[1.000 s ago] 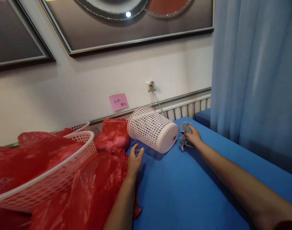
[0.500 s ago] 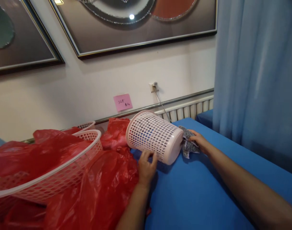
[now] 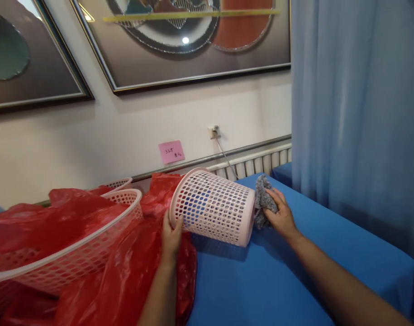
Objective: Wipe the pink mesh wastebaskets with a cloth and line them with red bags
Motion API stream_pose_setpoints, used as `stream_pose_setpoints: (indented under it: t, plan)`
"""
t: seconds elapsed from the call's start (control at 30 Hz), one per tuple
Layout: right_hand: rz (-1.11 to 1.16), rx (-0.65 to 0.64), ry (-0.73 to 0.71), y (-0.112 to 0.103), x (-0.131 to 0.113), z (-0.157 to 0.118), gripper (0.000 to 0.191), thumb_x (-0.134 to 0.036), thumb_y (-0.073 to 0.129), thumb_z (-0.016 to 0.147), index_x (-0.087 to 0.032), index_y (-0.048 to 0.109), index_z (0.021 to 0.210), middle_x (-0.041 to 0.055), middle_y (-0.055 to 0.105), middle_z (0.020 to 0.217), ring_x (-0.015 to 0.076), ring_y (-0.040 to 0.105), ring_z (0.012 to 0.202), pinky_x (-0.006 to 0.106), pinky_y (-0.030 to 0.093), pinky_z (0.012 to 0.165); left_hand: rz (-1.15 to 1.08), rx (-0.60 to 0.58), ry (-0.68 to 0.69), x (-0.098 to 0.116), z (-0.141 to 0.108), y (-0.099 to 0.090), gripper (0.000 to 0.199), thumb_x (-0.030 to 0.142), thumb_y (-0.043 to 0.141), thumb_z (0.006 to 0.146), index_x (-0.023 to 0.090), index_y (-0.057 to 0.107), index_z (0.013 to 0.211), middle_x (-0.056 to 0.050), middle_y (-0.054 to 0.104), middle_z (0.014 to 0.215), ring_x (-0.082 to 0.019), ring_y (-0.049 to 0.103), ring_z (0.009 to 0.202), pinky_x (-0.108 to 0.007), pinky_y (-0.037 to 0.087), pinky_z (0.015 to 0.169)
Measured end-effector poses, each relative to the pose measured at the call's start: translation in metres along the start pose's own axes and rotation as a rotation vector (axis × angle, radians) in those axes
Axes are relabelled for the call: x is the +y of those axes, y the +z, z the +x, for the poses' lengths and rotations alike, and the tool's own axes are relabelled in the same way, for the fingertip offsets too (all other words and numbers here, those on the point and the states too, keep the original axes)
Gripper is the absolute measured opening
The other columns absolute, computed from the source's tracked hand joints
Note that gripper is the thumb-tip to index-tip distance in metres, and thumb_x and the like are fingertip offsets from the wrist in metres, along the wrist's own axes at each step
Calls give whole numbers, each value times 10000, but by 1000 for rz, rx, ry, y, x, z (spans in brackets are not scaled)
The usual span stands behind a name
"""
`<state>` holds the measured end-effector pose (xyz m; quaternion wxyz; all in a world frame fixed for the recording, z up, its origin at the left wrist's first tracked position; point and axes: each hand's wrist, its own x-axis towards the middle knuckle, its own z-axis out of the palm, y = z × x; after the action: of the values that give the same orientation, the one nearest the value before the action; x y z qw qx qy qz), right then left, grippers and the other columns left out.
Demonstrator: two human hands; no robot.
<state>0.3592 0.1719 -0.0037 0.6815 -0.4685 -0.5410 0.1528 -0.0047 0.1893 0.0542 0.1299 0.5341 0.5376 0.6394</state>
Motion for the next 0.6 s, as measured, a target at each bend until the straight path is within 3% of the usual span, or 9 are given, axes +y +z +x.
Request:
stream_pose_setpoints:
  t: [0.1,0.2,0.27,0.33,0.43,0.6]
  plan:
    - [-123,-142,-376,-4,-23,-15,609,-113,568,753,-293,644,1330,78,398,1543,298,458,1413,487,391,1173,-9,-39,-58,-6,-4,3,543,651,728,681,148,694,882,-63,735,812,-221,687,751,-342,572,725]
    - [-254,-367,-651,-13,-40,-30,655,-62,561,718,-300,650,1321,78,401,1563,316,509,1352,507,444,1103,10,-7,-98,-1,-14,4,534,666,769,623,152,663,725,-2,650,633,-158,583,590,-262,483,573]
    - [-313,-529,-695,-17,-45,-38,668,-50,555,673,-290,667,1286,79,439,1550,311,561,1277,502,478,1045,16,28,-105,6,-20,4,536,682,741,654,156,658,707,10,628,614,-144,549,570,-244,444,543]
    - [-334,-627,-636,-18,-44,-44,663,-46,545,618,-279,689,1222,77,476,1523,307,582,1238,494,495,1017,13,69,-101,14,-25,3,544,706,660,731,163,653,704,16,613,608,-138,532,566,-238,427,536]
    - [-304,-601,-545,-15,-35,-46,620,-41,530,592,-267,699,1144,78,496,1481,303,563,1264,485,495,1033,1,126,-94,24,-30,2,551,713,572,804,180,619,671,25,575,586,-133,505,558,-234,416,531]
    - [-125,-288,-516,-12,-29,-44,571,-43,539,707,-271,662,1216,88,407,1505,308,495,1368,479,464,1108,-27,163,-102,34,-30,-2,540,704,580,803,199,560,612,45,497,535,-117,424,505,-228,361,474]
